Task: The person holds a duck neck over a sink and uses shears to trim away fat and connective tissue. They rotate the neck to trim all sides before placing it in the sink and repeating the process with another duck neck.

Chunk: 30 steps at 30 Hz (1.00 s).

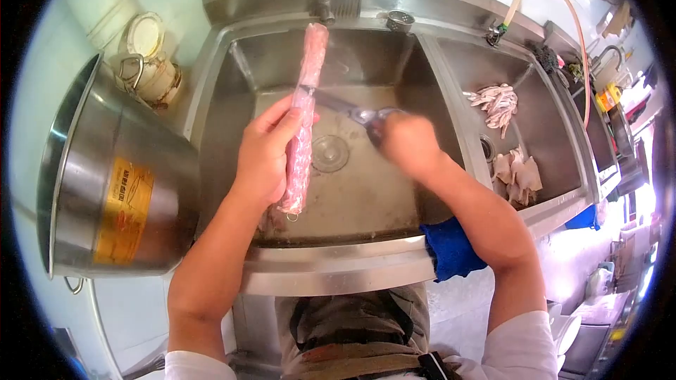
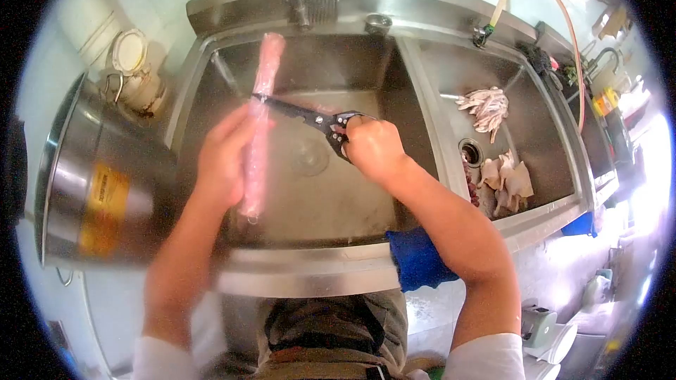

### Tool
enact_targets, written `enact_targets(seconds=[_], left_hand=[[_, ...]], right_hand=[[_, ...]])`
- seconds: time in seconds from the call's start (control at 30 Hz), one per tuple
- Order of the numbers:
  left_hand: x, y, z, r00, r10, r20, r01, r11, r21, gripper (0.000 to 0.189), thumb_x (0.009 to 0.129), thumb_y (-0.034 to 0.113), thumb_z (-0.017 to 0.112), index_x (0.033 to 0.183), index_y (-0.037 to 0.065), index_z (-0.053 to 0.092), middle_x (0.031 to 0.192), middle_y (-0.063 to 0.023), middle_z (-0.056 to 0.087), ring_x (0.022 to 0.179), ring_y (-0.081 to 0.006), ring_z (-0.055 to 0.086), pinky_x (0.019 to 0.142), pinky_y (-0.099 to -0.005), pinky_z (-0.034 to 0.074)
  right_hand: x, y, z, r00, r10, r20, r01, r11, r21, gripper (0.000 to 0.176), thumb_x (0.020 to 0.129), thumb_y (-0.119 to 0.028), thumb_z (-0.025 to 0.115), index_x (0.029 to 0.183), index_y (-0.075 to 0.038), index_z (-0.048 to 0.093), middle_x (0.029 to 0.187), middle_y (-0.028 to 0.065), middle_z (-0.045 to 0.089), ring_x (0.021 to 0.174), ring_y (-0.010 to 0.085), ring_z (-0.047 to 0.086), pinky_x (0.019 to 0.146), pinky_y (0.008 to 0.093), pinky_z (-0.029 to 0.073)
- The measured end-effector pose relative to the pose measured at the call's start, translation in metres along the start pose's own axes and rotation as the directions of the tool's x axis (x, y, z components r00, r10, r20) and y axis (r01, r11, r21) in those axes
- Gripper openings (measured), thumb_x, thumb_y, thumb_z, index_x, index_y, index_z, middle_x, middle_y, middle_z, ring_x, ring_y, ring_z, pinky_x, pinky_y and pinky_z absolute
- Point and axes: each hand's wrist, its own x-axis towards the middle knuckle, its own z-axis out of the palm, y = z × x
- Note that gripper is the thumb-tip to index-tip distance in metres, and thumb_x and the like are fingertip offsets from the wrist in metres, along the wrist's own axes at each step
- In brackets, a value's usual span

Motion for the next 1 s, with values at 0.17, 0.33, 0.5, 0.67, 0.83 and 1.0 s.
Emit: enact_targets(seconds=[0.17,0.33,0.5,0.67,0.83,1.0], left_hand=[[-0.003,0.004,-0.005,0.998,-0.052,0.043,0.055,0.997,-0.058,0.031,0.094,0.017,0.055,0.119,0.001,0.058,0.093,-0.0078,0.064,0.065,-0.0092,0.055,0.053,-0.0240,0.045],[-0.003,0.001,-0.004,0.998,-0.065,0.028,0.066,0.997,-0.034,0.030,0.094,0.017,0.054,0.119,0.001,0.058,0.091,-0.0073,0.064,0.065,-0.0090,0.055,0.054,-0.0241,0.046],[-0.010,0.005,0.002,0.996,-0.076,0.042,0.077,0.997,-0.013,0.030,0.094,0.017,0.053,0.119,0.001,0.057,0.089,-0.0065,0.064,0.064,-0.0092,0.055,0.054,-0.0243,0.046],[-0.002,-0.001,-0.003,0.994,-0.100,0.050,0.100,0.995,-0.005,0.030,0.095,0.018,0.051,0.119,0.001,0.057,0.088,-0.0067,0.064,0.063,-0.0096,0.055,0.051,-0.0253,0.046],[-0.005,0.001,-0.004,0.995,-0.090,0.044,0.092,0.994,-0.056,0.031,0.095,0.020,0.050,0.118,0.001,0.057,0.087,-0.0074,0.063,0.060,-0.0104,0.055,0.049,-0.0255,0.045],[-0.006,0.004,-0.001,0.995,-0.089,0.035,0.089,0.996,0.019,0.034,0.095,0.020,0.050,0.123,0.002,0.056,0.086,-0.0060,0.063,0.060,-0.0097,0.054,0.049,-0.0247,0.044]], right_hand=[[0.004,-0.005,-0.006,0.993,0.111,0.038,-0.114,0.991,0.069,0.020,0.072,-0.015,0.066,0.081,0.001,0.058,0.080,0.0211,0.063,0.075,0.0391,0.062,0.069,0.0468,0.051],[0.000,-0.014,-0.008,0.997,0.028,-0.067,-0.026,0.999,0.028,0.024,0.072,-0.015,0.067,0.085,0.002,0.056,0.085,0.0203,0.062,0.083,0.0376,0.062,0.071,0.0454,0.052],[0.005,-0.003,0.000,0.996,0.039,-0.080,-0.042,0.998,-0.036,0.022,0.071,-0.015,0.067,0.081,0.001,0.057,0.080,0.0206,0.062,0.076,0.0380,0.063,0.068,0.0445,0.053],[0.006,0.008,-0.005,0.997,0.061,-0.050,-0.060,0.998,0.013,0.016,0.072,-0.014,0.065,0.075,0.000,0.057,0.072,0.0198,0.062,0.066,0.0410,0.061,0.065,0.0463,0.052],[0.005,-0.007,-0.012,0.984,0.154,0.086,-0.164,0.979,0.120,0.019,0.072,-0.014,0.064,0.083,0.000,0.056,0.084,0.0208,0.062,0.079,0.0399,0.062,0.072,0.0458,0.051],[0.002,-0.013,-0.015,0.997,0.079,-0.004,-0.079,0.995,0.066,0.024,0.072,-0.015,0.066,0.085,0.002,0.055,0.089,0.0235,0.061,0.086,0.0380,0.062,0.075,0.0448,0.051]])
